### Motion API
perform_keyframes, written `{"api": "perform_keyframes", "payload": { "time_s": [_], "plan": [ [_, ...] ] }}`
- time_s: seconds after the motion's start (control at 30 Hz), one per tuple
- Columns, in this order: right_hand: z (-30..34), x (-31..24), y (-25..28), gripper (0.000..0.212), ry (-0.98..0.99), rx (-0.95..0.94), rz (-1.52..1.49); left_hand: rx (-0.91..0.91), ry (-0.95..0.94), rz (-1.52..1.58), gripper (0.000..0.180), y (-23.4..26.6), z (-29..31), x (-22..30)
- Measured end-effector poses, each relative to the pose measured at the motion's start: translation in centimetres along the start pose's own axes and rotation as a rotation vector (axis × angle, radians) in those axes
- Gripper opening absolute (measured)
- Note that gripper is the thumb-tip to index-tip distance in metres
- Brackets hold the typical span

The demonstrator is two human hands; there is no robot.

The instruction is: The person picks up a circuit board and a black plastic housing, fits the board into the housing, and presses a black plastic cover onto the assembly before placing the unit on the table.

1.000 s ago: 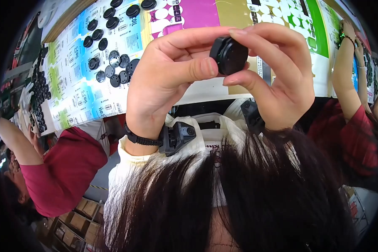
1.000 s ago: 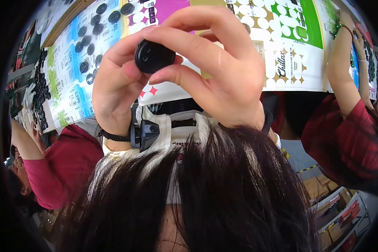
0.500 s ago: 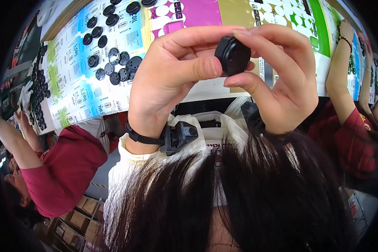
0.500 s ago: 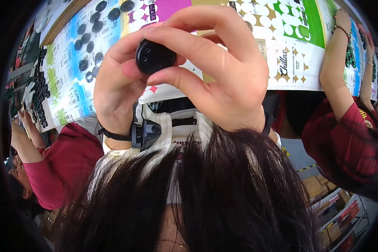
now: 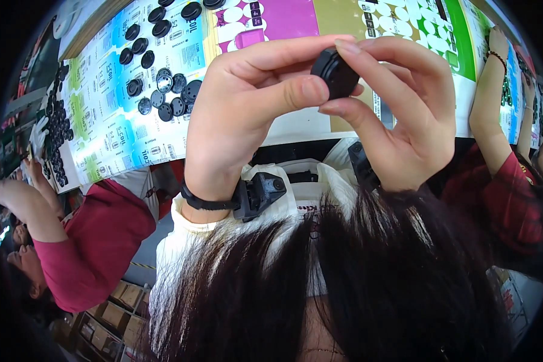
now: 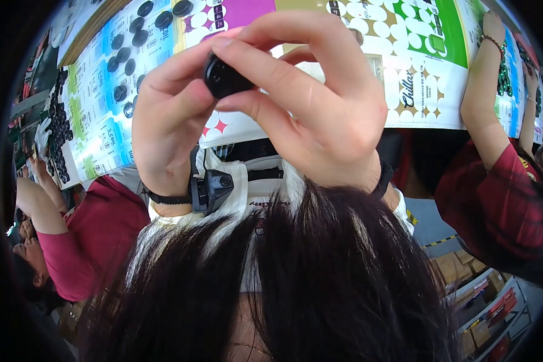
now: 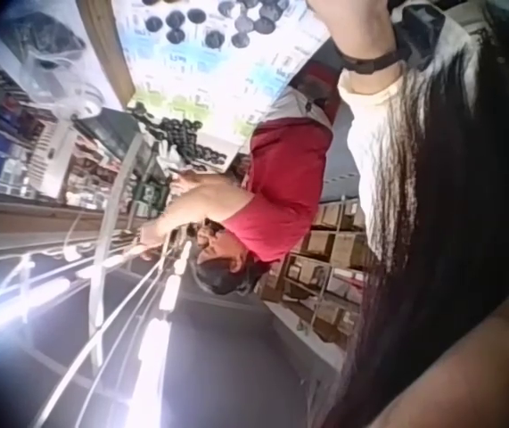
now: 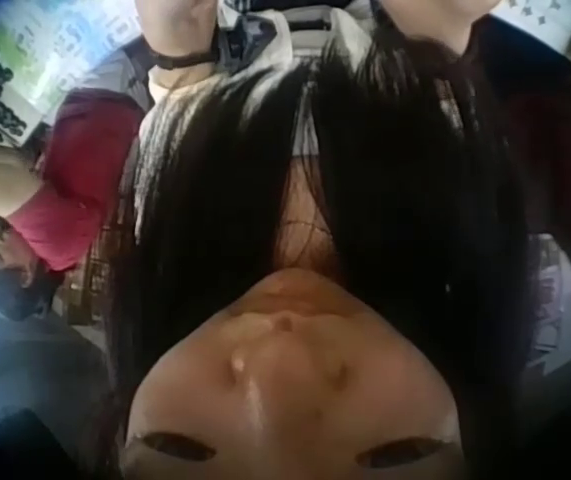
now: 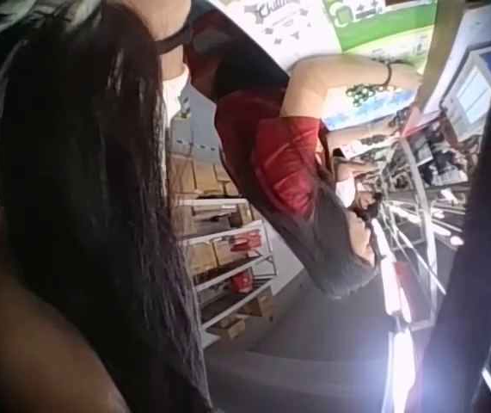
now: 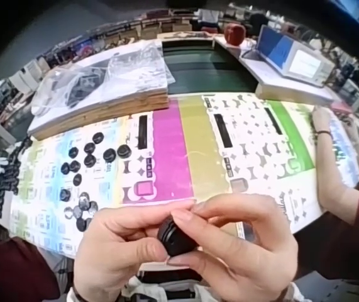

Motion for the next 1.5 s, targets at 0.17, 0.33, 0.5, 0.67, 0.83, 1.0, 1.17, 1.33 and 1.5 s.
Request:
{"api": "perform_keyframes", "payload": {
  "time_s": [0.17,0.33,0.5,0.67,0.83,1.0,1.17,1.33,1.5],
  "plan": [
    [1.2,1.6,-0.8,0.044,0.071,0.085,0.077,0.252,-0.085,-0.241,0.031,-0.7,1.1,0.9],
    [1.0,2.4,-1.9,0.044,-0.148,0.141,-0.298,0.342,-0.182,-0.441,0.021,-0.6,1.4,1.6],
    [1.6,3.9,-3.2,0.036,-0.382,0.105,-0.824,0.319,-0.325,-0.551,0.016,-1.2,1.7,2.6],
    [1.9,3.7,-3.7,0.023,-0.344,0.178,-0.58,0.5,-0.495,-0.616,0.014,-1.3,2.1,3.8],
    [1.6,4.3,-4.2,0.026,-0.422,0.171,-0.645,0.474,-0.506,-0.664,0.015,-0.5,1.6,3.9],
    [2.0,6.6,-7.0,0.035,-0.613,-0.032,-0.755,0.398,-0.101,-0.313,0.017,4.8,0.3,2.1],
    [1.0,6.8,-5.4,0.048,-0.569,-0.3,-0.38,0.645,-0.014,-0.684,0.023,17.1,2.7,5.2],
    [-2.3,7.6,-6.9,0.059,-0.564,-0.576,-0.154,0.951,-0.118,-1.378,0.028,28.9,8.1,8.3],
    [-4.8,10.1,-11.8,0.067,-0.393,-0.746,0.045,0.799,0.034,-1.565,0.039,31.0,5.8,7.0]
  ]
}}
Point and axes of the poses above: each hand's wrist, its own z-axis away from the middle knuckle, its own y-axis out of the back of the hand, x = y × z, the point moved 8 cm from there along -z, towards the middle knuckle, and after that the axes turned 5 degrees about y, right-handed, at the moved point
